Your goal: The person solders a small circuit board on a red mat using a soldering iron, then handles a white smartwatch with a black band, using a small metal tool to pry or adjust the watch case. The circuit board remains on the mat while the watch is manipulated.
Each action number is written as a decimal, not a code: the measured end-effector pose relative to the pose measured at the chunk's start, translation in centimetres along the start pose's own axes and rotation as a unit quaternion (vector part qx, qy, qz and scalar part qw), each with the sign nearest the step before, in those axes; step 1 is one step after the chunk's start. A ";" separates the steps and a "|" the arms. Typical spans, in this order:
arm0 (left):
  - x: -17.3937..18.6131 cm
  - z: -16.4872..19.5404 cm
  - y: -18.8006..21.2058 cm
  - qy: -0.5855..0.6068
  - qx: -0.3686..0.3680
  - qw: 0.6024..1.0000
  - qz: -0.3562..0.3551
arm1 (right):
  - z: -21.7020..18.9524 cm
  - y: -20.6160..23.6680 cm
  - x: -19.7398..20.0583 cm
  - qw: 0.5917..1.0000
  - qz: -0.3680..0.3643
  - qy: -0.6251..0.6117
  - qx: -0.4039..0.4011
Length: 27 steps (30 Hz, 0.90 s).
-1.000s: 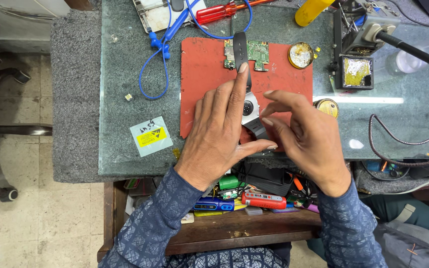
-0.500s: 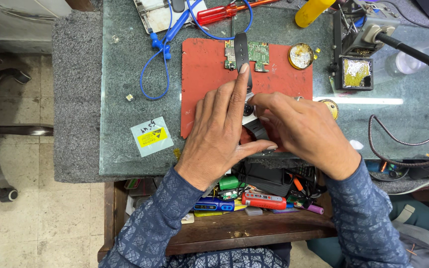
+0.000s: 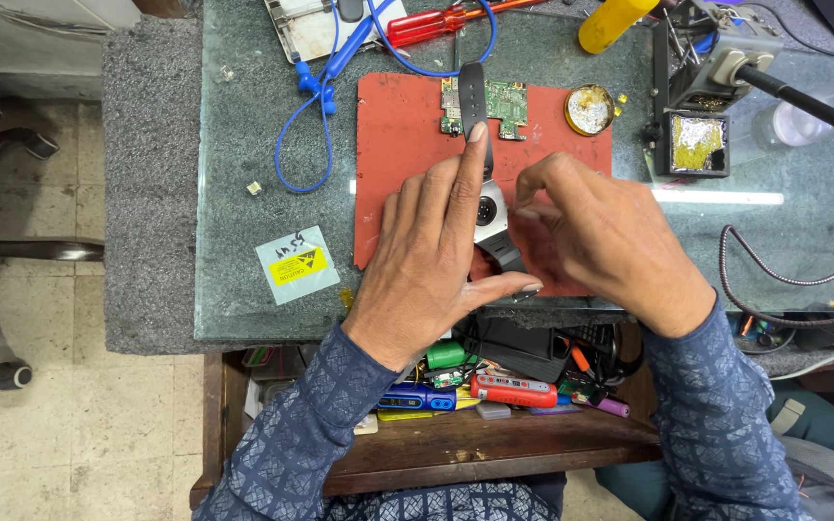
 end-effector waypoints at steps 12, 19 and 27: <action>0.0 0.3 -0.2 -0.032 0.010 0.999 -0.006 | 1.8 0.4 1.4 0.996 0.064 -0.062 -0.025; -0.2 0.3 -0.2 -0.047 0.013 0.999 -0.005 | 2.0 2.8 2.2 0.947 0.163 -0.227 -0.156; -0.2 0.4 -0.1 -0.044 0.013 0.999 -0.003 | -0.2 4.5 0.5 0.924 0.235 -0.295 -0.057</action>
Point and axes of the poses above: each hand's wrist, its own y-axis away from the middle knuckle, its own x-axis out of the back of the hand, z = x × y, the point moved 4 cm from there along -y, towards the middle knuckle, and after that the axes turned 13 degrees about -y, right-handed, at the moved point
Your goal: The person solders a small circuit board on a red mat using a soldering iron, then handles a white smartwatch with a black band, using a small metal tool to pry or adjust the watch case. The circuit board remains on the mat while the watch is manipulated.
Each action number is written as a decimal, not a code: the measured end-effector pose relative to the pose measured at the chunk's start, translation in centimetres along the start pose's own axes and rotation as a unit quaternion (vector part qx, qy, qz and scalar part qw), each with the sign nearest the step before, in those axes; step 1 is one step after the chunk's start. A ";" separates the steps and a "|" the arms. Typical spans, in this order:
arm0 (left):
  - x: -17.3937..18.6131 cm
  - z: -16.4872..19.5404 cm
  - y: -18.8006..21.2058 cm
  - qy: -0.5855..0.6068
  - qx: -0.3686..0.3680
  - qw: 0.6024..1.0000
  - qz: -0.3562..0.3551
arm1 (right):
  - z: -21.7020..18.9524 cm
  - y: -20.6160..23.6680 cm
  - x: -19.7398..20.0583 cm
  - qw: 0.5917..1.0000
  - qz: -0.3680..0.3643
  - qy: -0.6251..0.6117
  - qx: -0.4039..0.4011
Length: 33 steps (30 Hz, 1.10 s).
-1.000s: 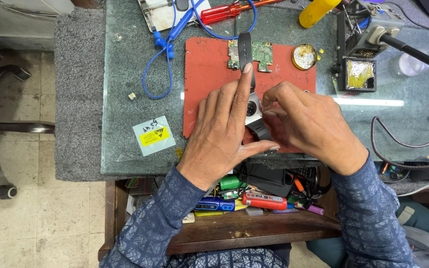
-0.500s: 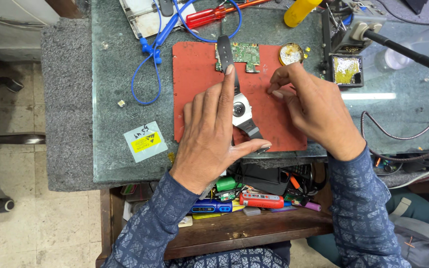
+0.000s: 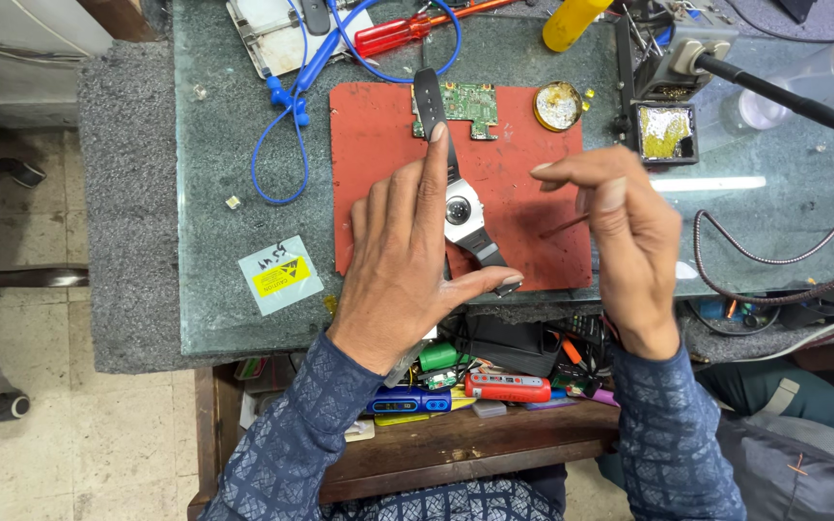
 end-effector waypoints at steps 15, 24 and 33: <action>0.0 -0.3 0.2 0.008 0.014 1.000 -0.001 | 0.1 -1.3 -2.1 0.998 0.033 0.018 0.052; 0.1 -0.7 0.2 0.023 0.022 0.999 -0.001 | 0.7 -2.7 -4.2 0.989 0.035 0.075 0.120; -0.2 -1.0 0.1 0.013 0.020 1.000 -0.003 | 0.8 -3.3 -4.6 0.987 0.025 0.096 0.127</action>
Point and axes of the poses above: each hand's wrist, its own y-axis away from the middle knuckle, its own x-axis out of the back of the hand, z = x × y, the point moved 4 cm from there along -y, towards the middle knuckle, and after that the axes turned 13 degrees about -y, right-handed, at the moved point
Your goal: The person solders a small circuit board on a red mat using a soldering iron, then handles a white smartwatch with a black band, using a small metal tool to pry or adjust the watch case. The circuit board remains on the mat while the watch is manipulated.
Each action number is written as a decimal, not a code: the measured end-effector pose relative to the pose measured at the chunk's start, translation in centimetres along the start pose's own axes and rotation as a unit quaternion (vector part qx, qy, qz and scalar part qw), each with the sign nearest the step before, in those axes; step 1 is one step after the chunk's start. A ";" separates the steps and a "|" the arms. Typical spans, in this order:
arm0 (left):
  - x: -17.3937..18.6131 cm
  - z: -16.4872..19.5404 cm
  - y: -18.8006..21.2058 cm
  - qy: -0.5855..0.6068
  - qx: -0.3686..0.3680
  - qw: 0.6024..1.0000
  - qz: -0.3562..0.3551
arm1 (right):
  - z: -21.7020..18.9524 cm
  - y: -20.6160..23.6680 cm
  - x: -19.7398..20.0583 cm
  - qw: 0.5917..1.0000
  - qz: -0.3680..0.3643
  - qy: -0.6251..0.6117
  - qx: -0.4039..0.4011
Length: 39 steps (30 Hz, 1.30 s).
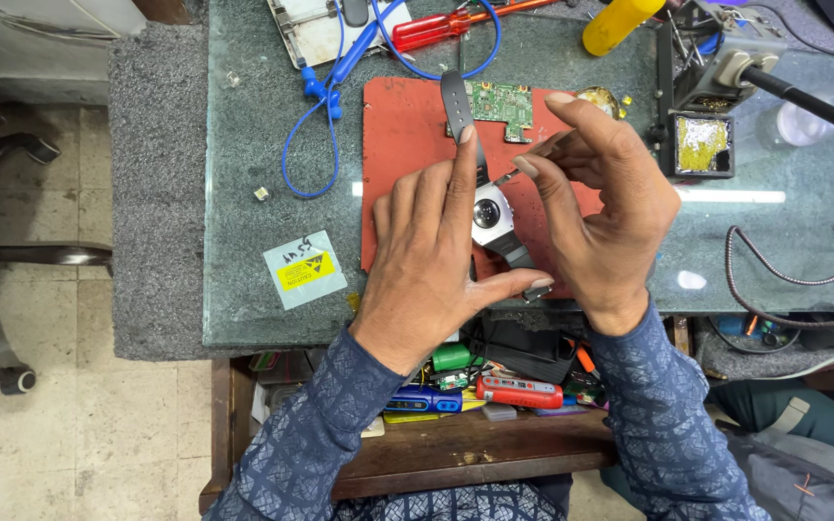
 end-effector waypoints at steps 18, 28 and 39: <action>-0.1 -0.1 0.1 0.010 0.002 1.000 0.008 | -2.3 -2.0 -0.4 0.989 -0.060 0.117 0.066; -0.2 -0.2 0.2 0.010 0.006 1.000 0.002 | -2.2 -2.0 -0.3 0.990 -0.088 0.097 0.047; 0.1 0.0 0.1 0.005 0.005 1.000 0.000 | -1.3 -0.7 0.5 0.998 -0.026 0.053 0.026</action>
Point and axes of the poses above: each hand's wrist, its own y-axis away from the middle knuckle, its own x-axis out of the back of the hand, z = x × y, the point moved 4 cm from there along -y, towards the middle knuckle, and after that the axes turned 13 degrees about -y, right-handed, at the moved point
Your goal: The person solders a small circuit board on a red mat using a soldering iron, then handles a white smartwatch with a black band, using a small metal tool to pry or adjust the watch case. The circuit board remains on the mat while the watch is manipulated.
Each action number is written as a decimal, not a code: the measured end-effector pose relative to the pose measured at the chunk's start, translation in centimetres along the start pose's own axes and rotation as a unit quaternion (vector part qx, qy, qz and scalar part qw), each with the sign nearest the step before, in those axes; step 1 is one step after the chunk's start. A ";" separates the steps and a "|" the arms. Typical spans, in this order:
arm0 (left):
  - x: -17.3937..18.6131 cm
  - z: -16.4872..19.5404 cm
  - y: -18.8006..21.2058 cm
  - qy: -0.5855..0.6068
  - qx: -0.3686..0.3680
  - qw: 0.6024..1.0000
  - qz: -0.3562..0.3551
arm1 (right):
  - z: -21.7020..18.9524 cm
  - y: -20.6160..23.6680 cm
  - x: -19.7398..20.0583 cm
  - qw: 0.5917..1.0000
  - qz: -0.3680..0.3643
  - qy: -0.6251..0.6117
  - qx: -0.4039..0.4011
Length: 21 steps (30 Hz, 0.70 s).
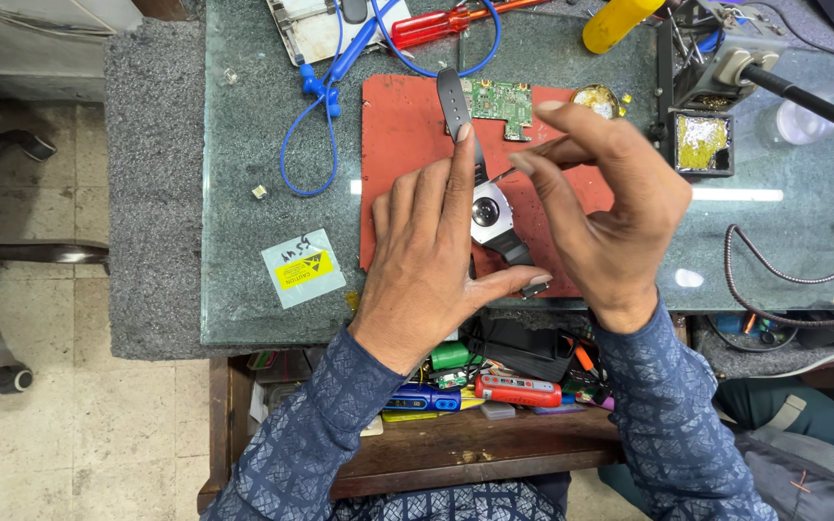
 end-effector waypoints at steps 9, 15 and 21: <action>0.0 -0.1 0.0 -0.004 -0.001 1.000 0.008 | 1.3 1.3 -0.3 0.998 0.051 -0.022 -0.029; 0.0 -0.1 0.0 0.000 0.000 1.000 0.006 | 1.3 1.6 -0.3 0.997 0.054 -0.029 -0.041; -0.1 -0.1 0.0 0.005 0.002 1.000 0.003 | 0.8 1.3 -0.5 0.999 0.039 0.005 -0.015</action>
Point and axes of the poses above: each hand's wrist, its own y-axis away from the middle knuckle, its own x-axis out of the back of the hand, z = x × y, the point moved 4 cm from there along -y, towards the middle knuckle, and after that the axes turned 13 degrees about -y, right-handed, at the moved point
